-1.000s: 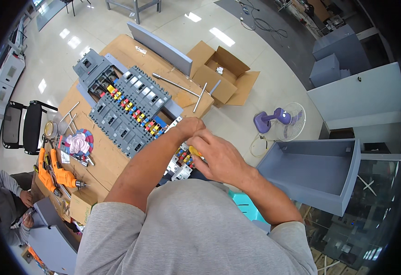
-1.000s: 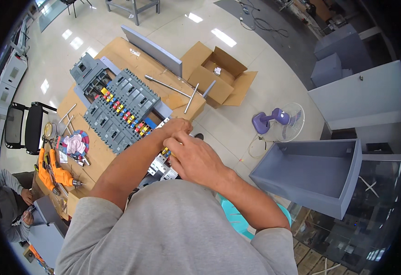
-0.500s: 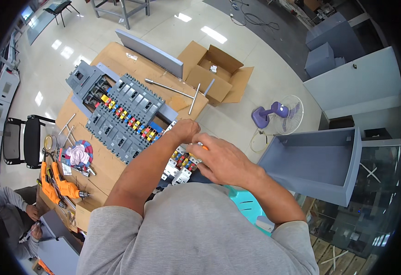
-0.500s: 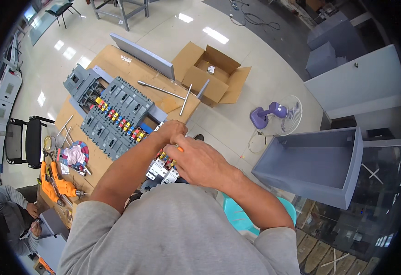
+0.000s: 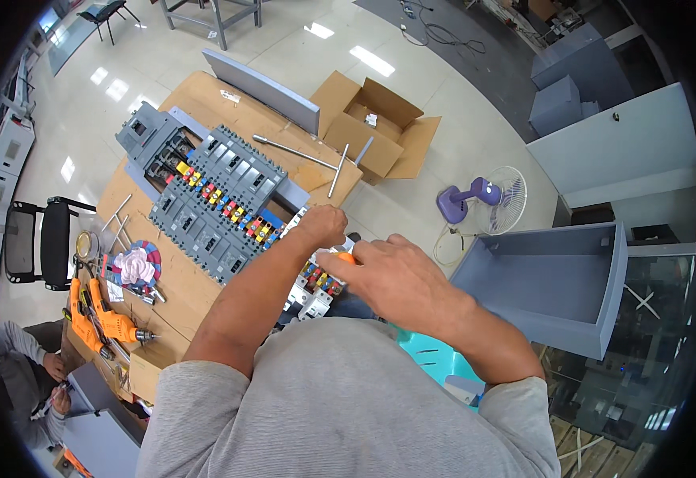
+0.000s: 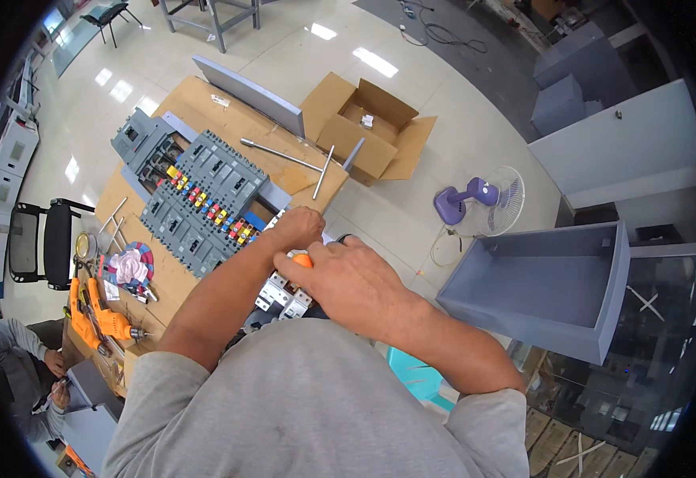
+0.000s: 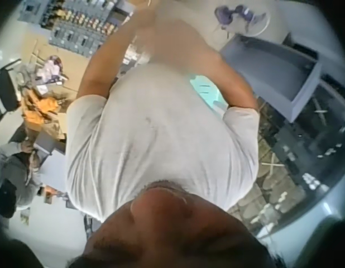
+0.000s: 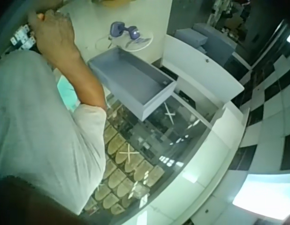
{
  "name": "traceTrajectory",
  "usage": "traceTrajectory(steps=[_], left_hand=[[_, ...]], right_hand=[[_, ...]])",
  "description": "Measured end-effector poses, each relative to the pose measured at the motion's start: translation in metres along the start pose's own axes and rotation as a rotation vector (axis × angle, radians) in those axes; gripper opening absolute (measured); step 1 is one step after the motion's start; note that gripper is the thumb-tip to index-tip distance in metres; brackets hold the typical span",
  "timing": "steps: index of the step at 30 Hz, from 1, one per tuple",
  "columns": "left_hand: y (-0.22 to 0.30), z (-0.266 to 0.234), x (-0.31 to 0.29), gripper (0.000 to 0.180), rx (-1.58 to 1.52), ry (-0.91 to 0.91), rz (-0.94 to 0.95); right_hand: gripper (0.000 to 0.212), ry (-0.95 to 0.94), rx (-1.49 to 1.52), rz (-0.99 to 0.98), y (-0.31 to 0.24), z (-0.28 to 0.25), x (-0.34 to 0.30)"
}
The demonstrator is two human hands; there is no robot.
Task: The person removes the cover panel from an electrical breaker board, tightens screws on the circuit components using a screwdriver, and places the cover panel back over the board.
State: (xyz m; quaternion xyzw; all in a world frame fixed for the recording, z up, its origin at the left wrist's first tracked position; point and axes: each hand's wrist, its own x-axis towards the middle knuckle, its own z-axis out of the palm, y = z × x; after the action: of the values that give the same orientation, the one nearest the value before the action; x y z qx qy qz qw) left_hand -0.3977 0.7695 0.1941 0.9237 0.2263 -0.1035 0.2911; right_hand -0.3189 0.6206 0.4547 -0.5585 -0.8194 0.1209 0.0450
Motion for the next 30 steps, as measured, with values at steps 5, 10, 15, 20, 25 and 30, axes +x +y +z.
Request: traceTrajectory(steps=[5, 10, 15, 20, 25, 30], left_hand=[[-0.004, 0.01, 0.0, 0.024, 0.072, 0.054, 0.02], [-0.004, 0.008, 0.001, 0.023, 0.032, 0.034, 0.008], [0.001, 0.002, -0.001, 0.021, -0.034, 0.048, -0.009], [-0.002, 0.002, -0.003, 0.021, 0.007, 0.056, 0.037], [-0.009, 0.008, 0.001, 0.022, 0.005, 0.015, 0.006], [-0.004, 0.01, 0.003, 0.025, 0.046, 0.046, 0.04]], right_hand=[[0.023, -0.198, -0.03, 0.087, -0.004, -0.004, 0.011], [0.02, -0.27, -0.047, 0.167, -0.005, 0.003, 0.006], [0.034, -0.032, -0.061, -0.099, 0.0, 0.024, -0.001], [0.038, -0.279, -0.002, 0.208, 0.01, 0.015, 0.017], [0.033, -0.068, 0.046, 0.169, 0.01, 0.024, 0.006], [0.028, 0.061, 0.006, -0.132, 0.016, 0.033, 0.005]])
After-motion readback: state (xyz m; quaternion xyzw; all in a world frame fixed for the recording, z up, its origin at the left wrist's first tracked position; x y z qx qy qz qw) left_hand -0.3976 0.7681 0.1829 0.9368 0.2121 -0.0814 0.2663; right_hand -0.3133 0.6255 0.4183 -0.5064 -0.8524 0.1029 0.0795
